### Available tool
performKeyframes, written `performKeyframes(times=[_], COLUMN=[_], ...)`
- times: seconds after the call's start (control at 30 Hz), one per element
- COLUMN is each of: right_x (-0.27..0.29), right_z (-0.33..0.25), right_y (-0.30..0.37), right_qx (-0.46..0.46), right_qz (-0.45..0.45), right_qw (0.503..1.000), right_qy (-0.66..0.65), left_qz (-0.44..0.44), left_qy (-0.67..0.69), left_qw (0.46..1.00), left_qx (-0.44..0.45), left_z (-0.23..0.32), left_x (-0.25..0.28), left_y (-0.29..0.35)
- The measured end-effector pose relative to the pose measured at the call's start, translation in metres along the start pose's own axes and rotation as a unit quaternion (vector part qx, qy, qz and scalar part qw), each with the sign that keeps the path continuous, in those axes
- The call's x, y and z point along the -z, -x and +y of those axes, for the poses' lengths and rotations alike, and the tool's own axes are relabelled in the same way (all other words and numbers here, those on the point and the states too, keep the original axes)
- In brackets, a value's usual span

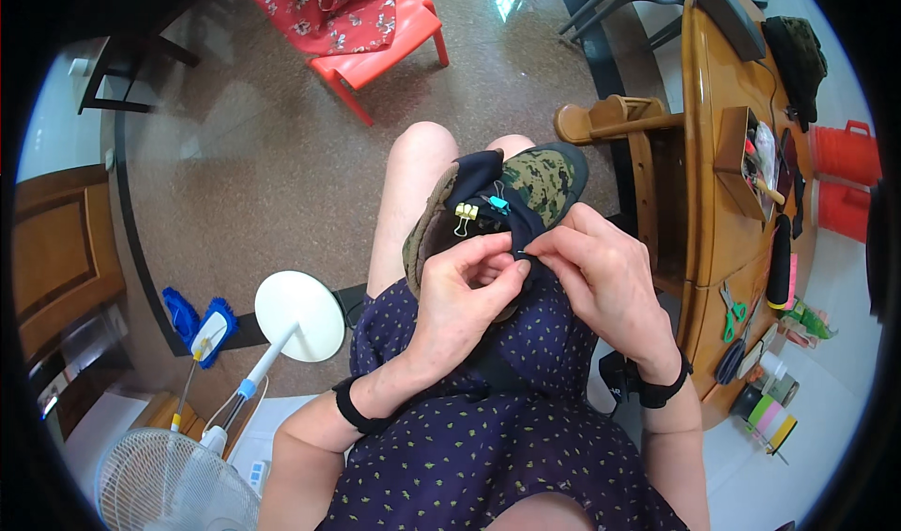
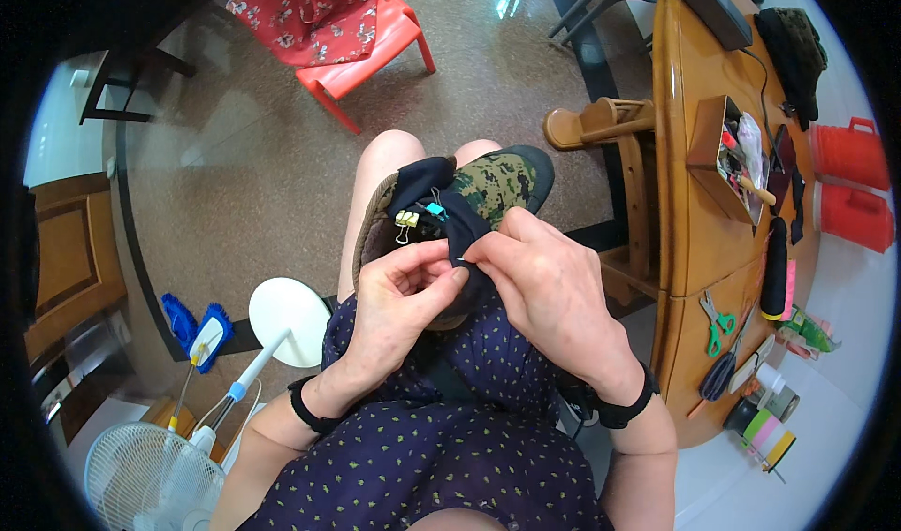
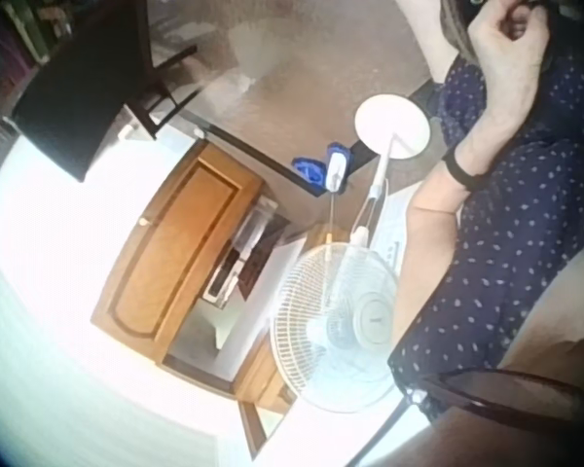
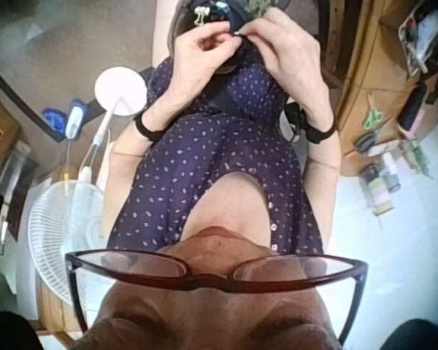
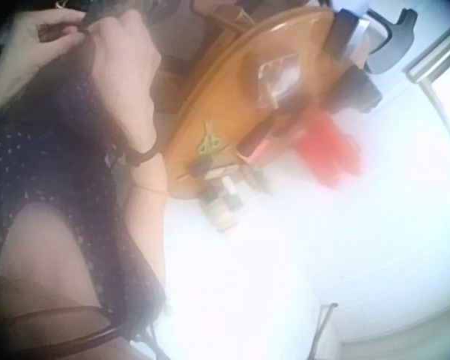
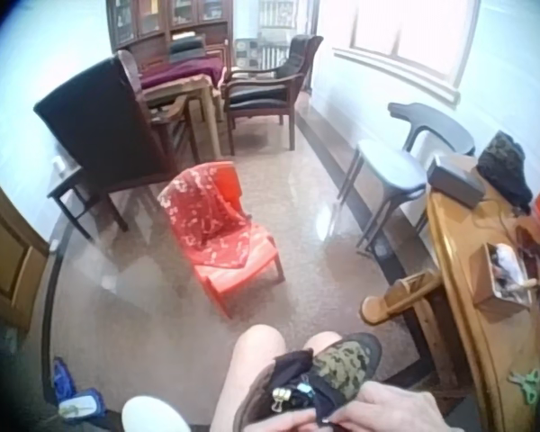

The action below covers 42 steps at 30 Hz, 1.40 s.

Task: The recorder is attaching a black fabric gaiter or cover to a camouflage boot using binder clips.

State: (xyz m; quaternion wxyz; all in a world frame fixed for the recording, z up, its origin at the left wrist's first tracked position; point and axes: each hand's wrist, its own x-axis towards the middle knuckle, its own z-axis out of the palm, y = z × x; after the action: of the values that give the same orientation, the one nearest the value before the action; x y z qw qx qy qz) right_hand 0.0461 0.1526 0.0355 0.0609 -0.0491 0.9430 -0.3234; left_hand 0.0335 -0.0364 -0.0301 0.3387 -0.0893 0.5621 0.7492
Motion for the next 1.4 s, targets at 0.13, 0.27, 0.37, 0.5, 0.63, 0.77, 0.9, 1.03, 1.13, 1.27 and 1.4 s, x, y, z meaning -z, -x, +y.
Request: performKeyframes(times=[0.13, 0.27, 0.37, 0.5, 0.63, 0.77, 0.9, 1.03, 1.13, 1.27, 1.4], right_x=[0.004, -0.027, -0.049, -0.077, -0.089, -0.091, -0.062, -0.021, -0.033, -0.041, -0.038], right_z=[-0.008, -0.004, -0.006, 0.005, 0.01, 0.027, 0.037, 0.042, 0.047, 0.036, 0.034], right_y=[0.002, 0.015, 0.014, 0.015, 0.031, 0.034, 0.029, 0.017, 0.006, 0.002, -0.004], right_qx=[-0.052, -0.085, -0.105, -0.127, -0.178, -0.238, -0.2, -0.068, -0.038, 0.016, 0.054], right_qz=[0.037, 0.109, 0.155, 0.21, 0.231, 0.185, 0.184, 0.109, 0.046, 0.062, 0.111], right_qw=[0.998, 0.99, 0.977, 0.959, 0.933, 0.849, 0.847, 0.951, 0.978, 0.992, 0.985], right_qy=[-0.007, -0.042, -0.098, -0.141, -0.208, -0.434, -0.457, -0.281, -0.202, -0.11, -0.119], left_qz=[-0.017, -0.057, -0.041, -0.042, -0.204, -0.144, -0.039, 0.05, 0.102, 0.096, 0.141], left_qy=[0.019, -0.232, -0.375, -0.478, -0.348, -0.334, -0.233, -0.174, -0.302, -0.247, -0.447], left_qw=[0.999, 0.968, 0.892, 0.825, 0.892, 0.926, 0.963, 0.97, 0.937, 0.956, 0.845], left_qx=[0.039, -0.076, -0.248, -0.299, -0.205, -0.105, -0.129, -0.164, -0.144, -0.129, -0.257], left_z=[0.015, 0.05, 0.076, 0.09, 0.064, 0.051, 0.045, 0.014, -0.01, 0.002, 0.01], left_x=[0.005, 0.018, 0.036, 0.071, 0.084, 0.075, 0.047, 0.028, 0.03, 0.032, 0.044], left_y=[0.002, 0.009, -0.007, -0.069, -0.093, -0.08, -0.017, 0.042, 0.039, 0.042, 0.043])
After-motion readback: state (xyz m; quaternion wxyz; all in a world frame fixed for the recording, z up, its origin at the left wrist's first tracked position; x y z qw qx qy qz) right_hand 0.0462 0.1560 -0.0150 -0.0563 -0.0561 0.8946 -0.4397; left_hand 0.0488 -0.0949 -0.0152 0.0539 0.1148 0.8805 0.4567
